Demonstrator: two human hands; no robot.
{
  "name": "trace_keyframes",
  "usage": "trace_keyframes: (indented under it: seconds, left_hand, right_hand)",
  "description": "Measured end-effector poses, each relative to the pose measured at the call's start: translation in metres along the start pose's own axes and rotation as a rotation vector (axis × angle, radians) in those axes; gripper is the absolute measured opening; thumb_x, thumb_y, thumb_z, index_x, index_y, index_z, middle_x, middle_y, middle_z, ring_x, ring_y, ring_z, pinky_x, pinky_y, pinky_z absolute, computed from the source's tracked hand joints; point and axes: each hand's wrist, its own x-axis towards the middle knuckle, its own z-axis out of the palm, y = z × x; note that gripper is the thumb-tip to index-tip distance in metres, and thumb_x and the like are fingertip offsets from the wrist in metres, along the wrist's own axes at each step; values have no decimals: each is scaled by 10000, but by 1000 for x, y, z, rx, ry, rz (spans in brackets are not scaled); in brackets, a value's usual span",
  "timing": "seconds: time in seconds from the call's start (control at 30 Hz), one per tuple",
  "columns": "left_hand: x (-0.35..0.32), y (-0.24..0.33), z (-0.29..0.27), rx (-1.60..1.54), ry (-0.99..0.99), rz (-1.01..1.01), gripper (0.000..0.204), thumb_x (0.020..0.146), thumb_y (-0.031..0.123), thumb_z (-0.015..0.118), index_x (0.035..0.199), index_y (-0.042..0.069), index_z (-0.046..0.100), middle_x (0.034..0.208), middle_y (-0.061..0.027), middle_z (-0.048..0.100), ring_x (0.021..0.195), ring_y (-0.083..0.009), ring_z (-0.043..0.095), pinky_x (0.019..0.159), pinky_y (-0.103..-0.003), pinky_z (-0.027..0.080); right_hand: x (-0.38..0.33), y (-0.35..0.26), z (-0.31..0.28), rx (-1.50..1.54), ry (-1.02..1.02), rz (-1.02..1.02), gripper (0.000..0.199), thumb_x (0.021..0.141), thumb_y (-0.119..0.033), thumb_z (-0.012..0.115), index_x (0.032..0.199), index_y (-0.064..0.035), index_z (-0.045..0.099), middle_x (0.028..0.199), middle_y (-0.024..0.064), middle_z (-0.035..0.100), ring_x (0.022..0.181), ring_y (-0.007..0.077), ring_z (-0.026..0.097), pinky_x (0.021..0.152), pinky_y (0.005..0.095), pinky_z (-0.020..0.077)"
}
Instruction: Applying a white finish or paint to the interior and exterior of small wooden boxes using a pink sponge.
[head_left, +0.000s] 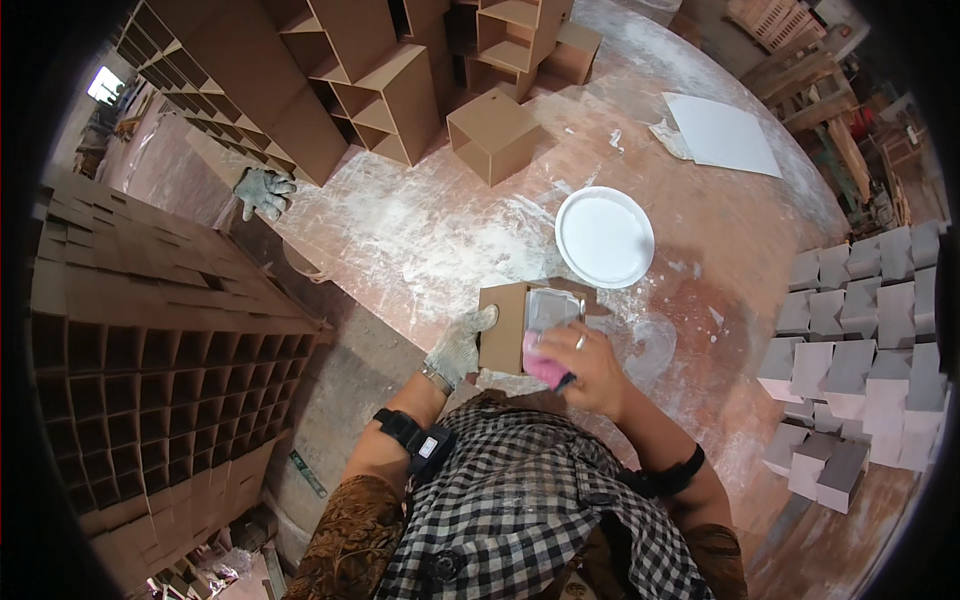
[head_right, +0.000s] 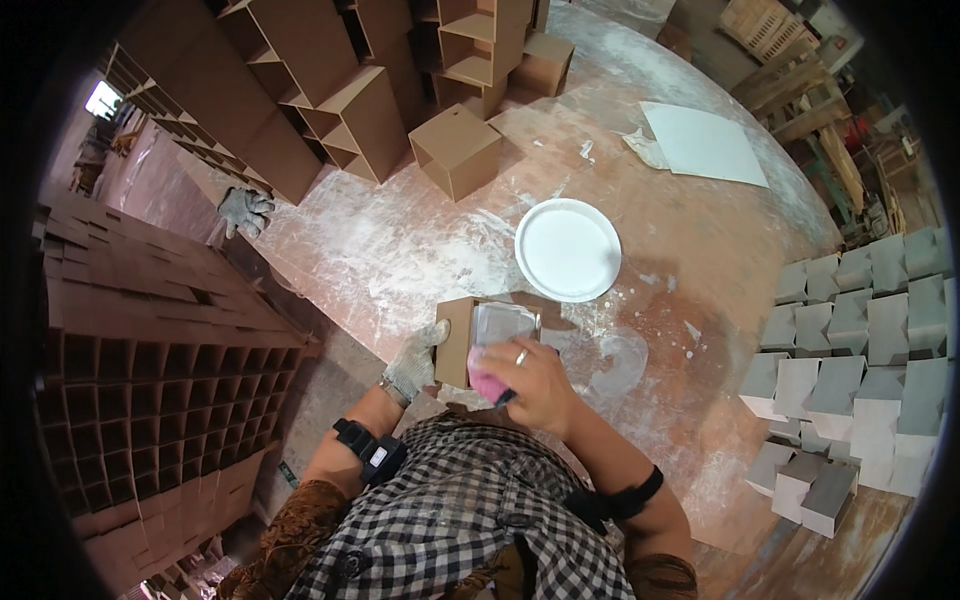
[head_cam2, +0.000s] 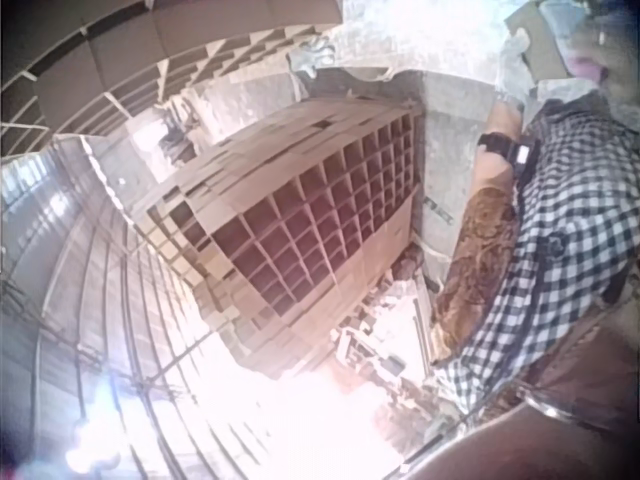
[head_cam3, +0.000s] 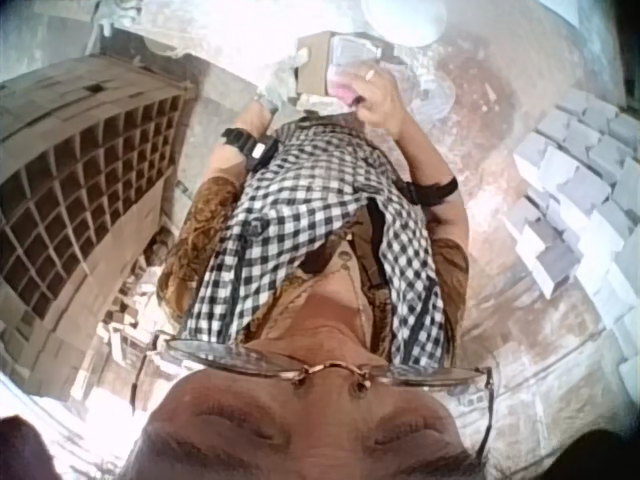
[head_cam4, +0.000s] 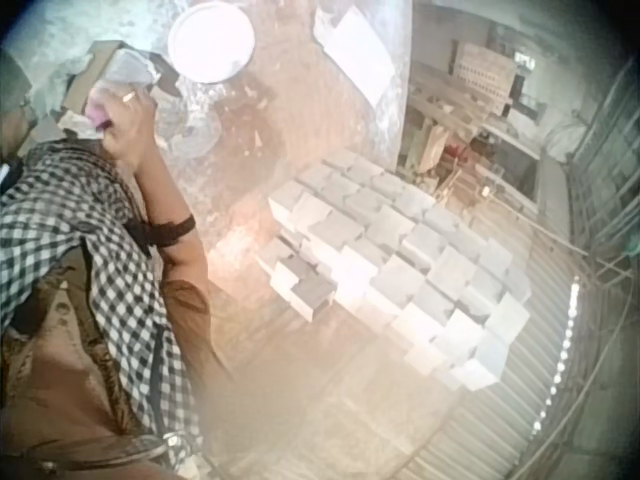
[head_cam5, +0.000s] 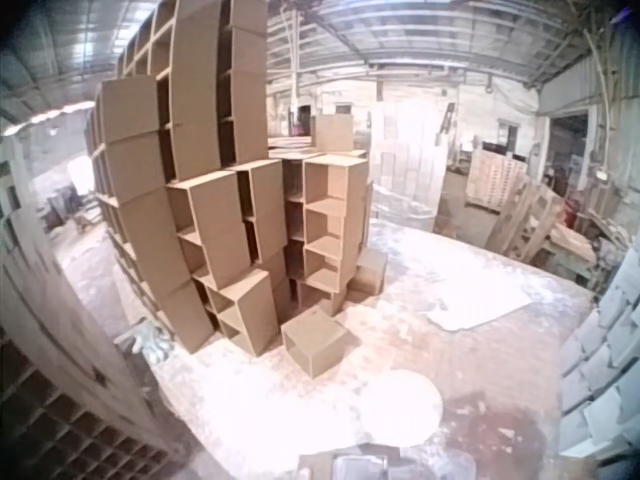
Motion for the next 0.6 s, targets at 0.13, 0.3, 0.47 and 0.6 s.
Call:
trace_keyframes:
  seconds: [0.13,0.3,0.47,0.6]
  left_hand:
    - [6,8,11,39,-80,-45,453,861,242,599,1221,-13,493,1135,-159,578,1017,-241,588,885,-377,499]
    - [11,17,1,113,-19,-91,466,859,259,600,1225,-7,488,1138,-149,578,1003,-232,591,888,-364,494]
    - [8,-4,-21,159,-4,65,479,846,259,619,1226,-2,491,1121,-111,587,992,-195,587,858,-319,492]
    - [-7,-36,-74,626,-5,166,439,826,270,643,1156,-6,554,1059,-79,608,945,-153,585,793,-273,489]
  right_hand:
    - [-9,-2,-22,-169,-251,-68,441,551,0,612,981,-102,617,964,22,600,861,240,540,697,349,430]
    - [-23,18,-32,-327,-253,-154,302,594,-76,628,891,-127,634,940,-29,595,829,206,520,702,336,405]
    - [-33,11,-19,-403,-145,-52,313,581,-87,643,891,-129,637,947,-11,597,804,219,515,691,334,413]
    - [-41,18,-13,-313,2,28,331,574,-63,680,899,-101,637,959,25,609,783,237,528,668,355,422]
